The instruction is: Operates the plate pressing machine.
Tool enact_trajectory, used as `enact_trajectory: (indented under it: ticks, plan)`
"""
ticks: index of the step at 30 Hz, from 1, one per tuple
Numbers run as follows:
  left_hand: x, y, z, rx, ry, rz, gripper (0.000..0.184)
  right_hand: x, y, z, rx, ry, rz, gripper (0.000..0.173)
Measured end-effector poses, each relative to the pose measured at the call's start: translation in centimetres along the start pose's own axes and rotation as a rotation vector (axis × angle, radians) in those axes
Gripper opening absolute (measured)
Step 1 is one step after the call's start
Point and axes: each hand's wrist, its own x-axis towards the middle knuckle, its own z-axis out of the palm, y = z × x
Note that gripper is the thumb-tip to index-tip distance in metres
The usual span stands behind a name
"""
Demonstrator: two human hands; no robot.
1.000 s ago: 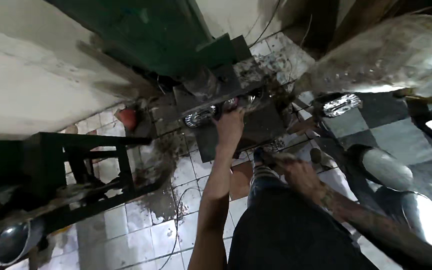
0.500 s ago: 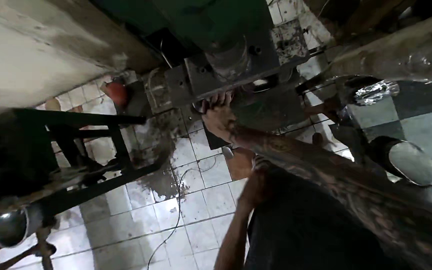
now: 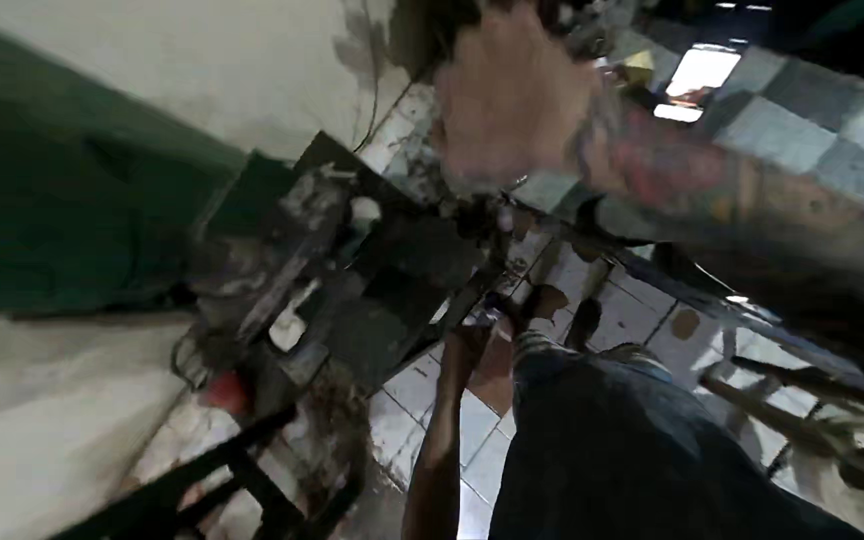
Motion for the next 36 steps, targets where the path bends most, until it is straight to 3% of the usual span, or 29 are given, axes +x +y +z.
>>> enact_trajectory:
  ticks: [2,3,5,7,9,12,15,17,18,21,22,24,26,29,31,33,36]
  plan:
    - [3.1,4.9,-2.8,0.056,0.271,0.068,0.035,-10.7,2.5,4.1,0.044,0.115,0.045,0.042]
    - [5.1,7.7,-4.4,0.074,0.348,0.139,0.034,-15.5,3.2,6.2,0.036,0.072,0.112,0.044]
    - [9.6,13.1,-7.0,0.156,0.357,0.241,0.035,-23.5,3.7,10.1,0.076,-0.189,0.393,0.059]
    - [14.4,18.7,-8.8,0.229,0.309,0.315,0.038,-27.4,5.6,14.6,0.183,-0.524,0.713,0.066]
    - [18.9,23.2,-9.5,0.321,0.202,0.299,0.039,-30.9,8.6,21.6,0.316,-0.695,0.901,0.071]
    - [23.1,26.0,-9.0,0.461,0.068,0.219,0.041,-36.4,11.5,31.1,0.44,-0.656,1.02,0.075]
    - [21.3,26.9,-8.1,0.496,0.056,0.24,0.045,-38.1,12.4,34.3,0.648,-0.545,1.011,0.06]
    - [17.1,29.8,-8.1,0.54,-0.006,0.173,0.042,-38.2,12.4,35.3,0.752,-0.472,1.042,0.054]
    - [16.7,29.4,-7.6,0.524,0.032,0.193,0.041,-38.1,12.4,35.4,0.77,-0.488,1.058,0.052]
    - [21.6,23.4,-5.4,0.391,0.299,0.343,0.054,-37.5,12.8,34.7,0.727,-0.618,1.044,0.054]
    - [23.4,22.5,-5.4,0.381,0.313,0.328,0.062,-36.9,13.2,33.8,0.695,-0.661,1.026,0.055]
    - [23.5,22.9,-6.0,0.42,0.255,0.303,0.074,-35.8,13.2,31.3,0.691,-0.722,1.027,0.053]
    - [21.4,24.1,-5.2,0.469,0.169,0.441,0.074,-35.1,13.5,27.9,0.805,-0.626,1.045,0.043]
    - [16.7,27.6,-1.4,0.488,-0.064,0.836,0.05,-33.8,13.4,21.9,0.756,-0.105,0.992,0.027]
    - [15.5,28.6,2.8,0.492,-0.211,1.117,0.041,-33.5,14.4,20.8,0.593,0.081,0.96,0.028]
    - [16.3,28.6,6.6,0.537,-0.27,1.193,0.041,-34.3,17.4,22.2,0.544,-0.02,0.859,0.046]
    - [17.4,29.0,6.6,0.524,-0.403,1.144,0.029,-35.4,21.9,23.5,0.631,-0.146,0.635,0.039]
